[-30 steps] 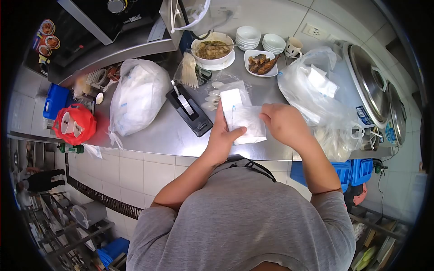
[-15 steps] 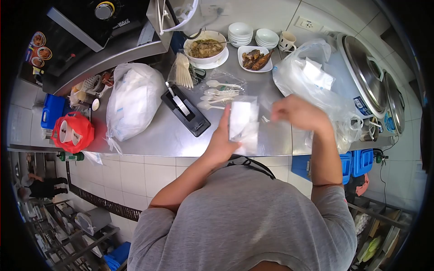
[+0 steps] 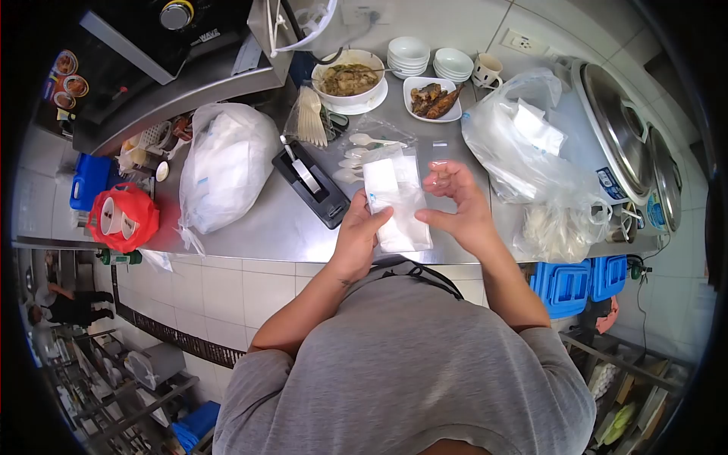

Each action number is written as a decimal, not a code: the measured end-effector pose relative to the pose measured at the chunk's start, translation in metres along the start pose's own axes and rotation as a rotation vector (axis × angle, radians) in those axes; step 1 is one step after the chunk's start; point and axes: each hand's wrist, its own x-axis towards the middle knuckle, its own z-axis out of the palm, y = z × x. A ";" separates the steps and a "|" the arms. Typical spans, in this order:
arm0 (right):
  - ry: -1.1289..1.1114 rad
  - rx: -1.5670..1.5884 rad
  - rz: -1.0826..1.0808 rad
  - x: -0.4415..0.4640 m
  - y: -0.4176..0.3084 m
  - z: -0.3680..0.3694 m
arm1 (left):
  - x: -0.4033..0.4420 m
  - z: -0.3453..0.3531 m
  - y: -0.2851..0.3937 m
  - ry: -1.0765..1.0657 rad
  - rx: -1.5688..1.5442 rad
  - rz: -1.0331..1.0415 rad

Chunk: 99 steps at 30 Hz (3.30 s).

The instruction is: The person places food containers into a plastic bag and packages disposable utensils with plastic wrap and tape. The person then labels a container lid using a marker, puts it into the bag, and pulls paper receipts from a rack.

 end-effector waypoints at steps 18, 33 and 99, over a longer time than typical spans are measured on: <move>-0.610 -0.388 -0.278 0.029 -0.041 -0.011 | 0.000 0.005 -0.005 -0.002 0.092 0.077; -0.445 -0.791 -0.270 0.037 -0.020 0.021 | -0.005 -0.002 -0.005 0.072 0.246 0.176; 0.014 -0.926 -0.076 -0.100 0.196 -0.088 | 0.046 -0.066 -0.135 -0.023 1.860 0.429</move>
